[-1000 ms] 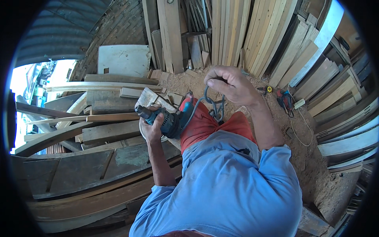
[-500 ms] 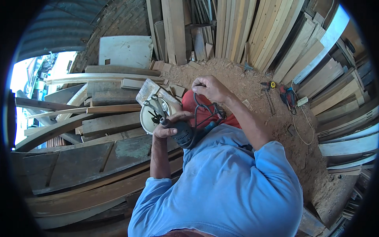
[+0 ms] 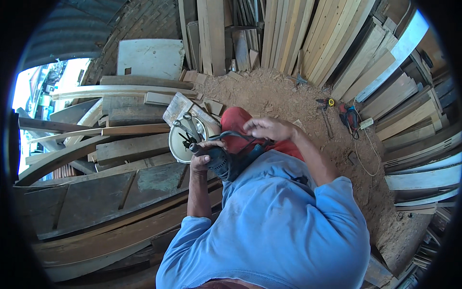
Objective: The person picks up a drill, pulls a drill bit and key from a bucket, and installs the bit into the drill chuck using the key.
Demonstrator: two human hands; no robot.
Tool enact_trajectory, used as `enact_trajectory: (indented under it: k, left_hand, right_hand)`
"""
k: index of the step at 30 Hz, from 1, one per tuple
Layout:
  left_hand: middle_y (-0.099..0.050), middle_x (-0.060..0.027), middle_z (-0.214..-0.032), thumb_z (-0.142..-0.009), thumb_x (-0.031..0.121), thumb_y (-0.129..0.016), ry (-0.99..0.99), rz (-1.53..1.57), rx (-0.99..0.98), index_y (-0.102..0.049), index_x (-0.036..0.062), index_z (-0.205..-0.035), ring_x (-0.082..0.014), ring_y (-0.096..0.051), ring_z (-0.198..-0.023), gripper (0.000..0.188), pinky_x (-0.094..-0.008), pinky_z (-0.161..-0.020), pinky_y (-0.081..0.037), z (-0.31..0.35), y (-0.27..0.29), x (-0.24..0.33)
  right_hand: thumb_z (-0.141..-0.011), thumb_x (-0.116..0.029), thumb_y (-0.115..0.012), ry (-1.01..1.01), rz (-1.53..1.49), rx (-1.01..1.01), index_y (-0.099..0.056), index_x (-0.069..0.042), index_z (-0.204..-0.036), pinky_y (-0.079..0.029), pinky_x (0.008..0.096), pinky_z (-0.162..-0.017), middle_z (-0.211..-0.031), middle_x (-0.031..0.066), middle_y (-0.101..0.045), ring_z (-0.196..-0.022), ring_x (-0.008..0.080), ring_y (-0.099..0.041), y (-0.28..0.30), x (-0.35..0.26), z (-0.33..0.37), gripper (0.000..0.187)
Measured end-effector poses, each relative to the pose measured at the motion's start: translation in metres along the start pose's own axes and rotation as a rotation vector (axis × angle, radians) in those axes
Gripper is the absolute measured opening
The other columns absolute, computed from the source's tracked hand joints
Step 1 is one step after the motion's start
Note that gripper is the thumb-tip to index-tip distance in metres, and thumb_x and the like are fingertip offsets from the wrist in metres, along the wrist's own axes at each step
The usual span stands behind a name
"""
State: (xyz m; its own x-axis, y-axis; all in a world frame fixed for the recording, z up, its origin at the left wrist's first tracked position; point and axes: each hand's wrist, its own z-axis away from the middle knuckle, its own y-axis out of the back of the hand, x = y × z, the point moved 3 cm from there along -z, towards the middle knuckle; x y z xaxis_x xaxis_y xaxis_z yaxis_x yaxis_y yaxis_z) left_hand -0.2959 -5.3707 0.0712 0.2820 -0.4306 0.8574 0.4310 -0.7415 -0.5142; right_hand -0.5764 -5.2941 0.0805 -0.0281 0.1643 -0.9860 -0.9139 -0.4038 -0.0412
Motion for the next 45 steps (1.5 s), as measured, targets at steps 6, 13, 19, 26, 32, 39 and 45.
enact_trajectory:
  k: [6,13,19,26,32,39,45]
  left_hand:
    - [-0.066,-0.0203,-0.111,-0.066,0.040,-0.079,-0.122,0.027,0.033,-0.065,-0.0079,-0.124,-0.0292,-0.064,-0.103,0.077,-0.0390,-0.094,-0.050,0.004,-0.017,0.007]
    - [-0.064,-0.0190,-0.110,-0.066,0.039,-0.081,-0.134,0.062,-0.042,-0.062,-0.0046,-0.122,-0.0299,-0.064,-0.103,0.073,-0.0397,-0.092,-0.050,0.009,-0.013,0.000]
    - [-0.061,-0.0148,-0.108,-0.065,0.039,-0.084,-0.075,0.107,0.039,-0.051,-0.0023,-0.129,-0.0276,-0.064,-0.103,0.083,-0.0390,-0.092,-0.051,0.000,-0.027,0.008]
    - [-0.067,-0.0126,-0.102,-0.065,0.041,-0.084,0.030,0.026,0.086,-0.060,-0.0053,-0.126,-0.0226,-0.066,-0.098,0.080,-0.0340,-0.089,-0.051,-0.003,-0.023,0.015]
    - [-0.068,-0.0099,-0.109,-0.067,0.038,-0.085,0.150,-0.031,0.069,-0.061,-0.0059,-0.126,-0.0190,-0.065,-0.102,0.078,-0.0323,-0.093,-0.050,0.001,-0.019,0.017]
    - [-0.068,-0.0110,-0.118,-0.076,0.042,-0.081,0.177,-0.104,-0.014,-0.059,-0.0075,-0.130,-0.0199,-0.065,-0.109,0.076,-0.0337,-0.098,-0.049,-0.006,-0.029,0.022]
    - [-0.068,-0.0115,-0.120,-0.080,0.041,-0.080,0.143,-0.193,-0.034,-0.059,-0.0070,-0.133,-0.0191,-0.064,-0.111,0.075,-0.0340,-0.100,-0.049,-0.008,-0.036,0.028]
  right_hand:
    - [-0.091,-0.018,-0.062,-0.334,0.636,0.127,-0.071,-0.004,-0.099,-0.054,0.0417,-0.077,-0.091,0.0144,-0.072,-0.085,0.0285,-0.069,0.001,0.032,0.048,0.018]
    - [-0.090,-0.012,-0.060,-0.267,0.982,0.987,-0.066,-0.006,-0.095,-0.053,0.0494,-0.078,-0.088,0.0194,-0.068,-0.083,0.0437,-0.065,0.095,0.104,0.089,0.010]
    - [-0.102,-0.021,-0.059,-0.275,0.153,1.100,-0.064,-0.005,-0.101,-0.057,0.0344,-0.063,-0.090,0.0123,-0.070,-0.071,0.0245,-0.069,0.112,0.091,0.081,0.016]
    - [-0.104,-0.016,-0.059,0.092,-0.572,0.602,-0.063,-0.002,-0.112,-0.061,0.0249,-0.068,-0.102,0.0102,-0.072,-0.079,0.0105,-0.070,0.027,-0.040,0.023,0.017]
    - [-0.102,-0.013,-0.060,0.252,-0.567,0.440,-0.063,-0.003,-0.117,-0.061,0.0267,-0.081,-0.117,0.0131,-0.071,-0.087,0.0099,-0.071,0.009,-0.085,0.012,0.018]
    - [-0.099,-0.014,-0.065,0.259,0.014,0.153,-0.068,0.000,-0.109,-0.059,0.0277,-0.079,-0.097,0.0063,-0.069,-0.088,0.0132,-0.070,-0.025,-0.150,0.015,0.018]
    - [-0.099,-0.012,-0.066,0.356,-0.091,0.254,-0.068,0.000,-0.112,-0.056,0.0295,-0.087,-0.099,0.0067,-0.070,-0.098,0.0128,-0.068,-0.034,-0.154,0.015,0.018]
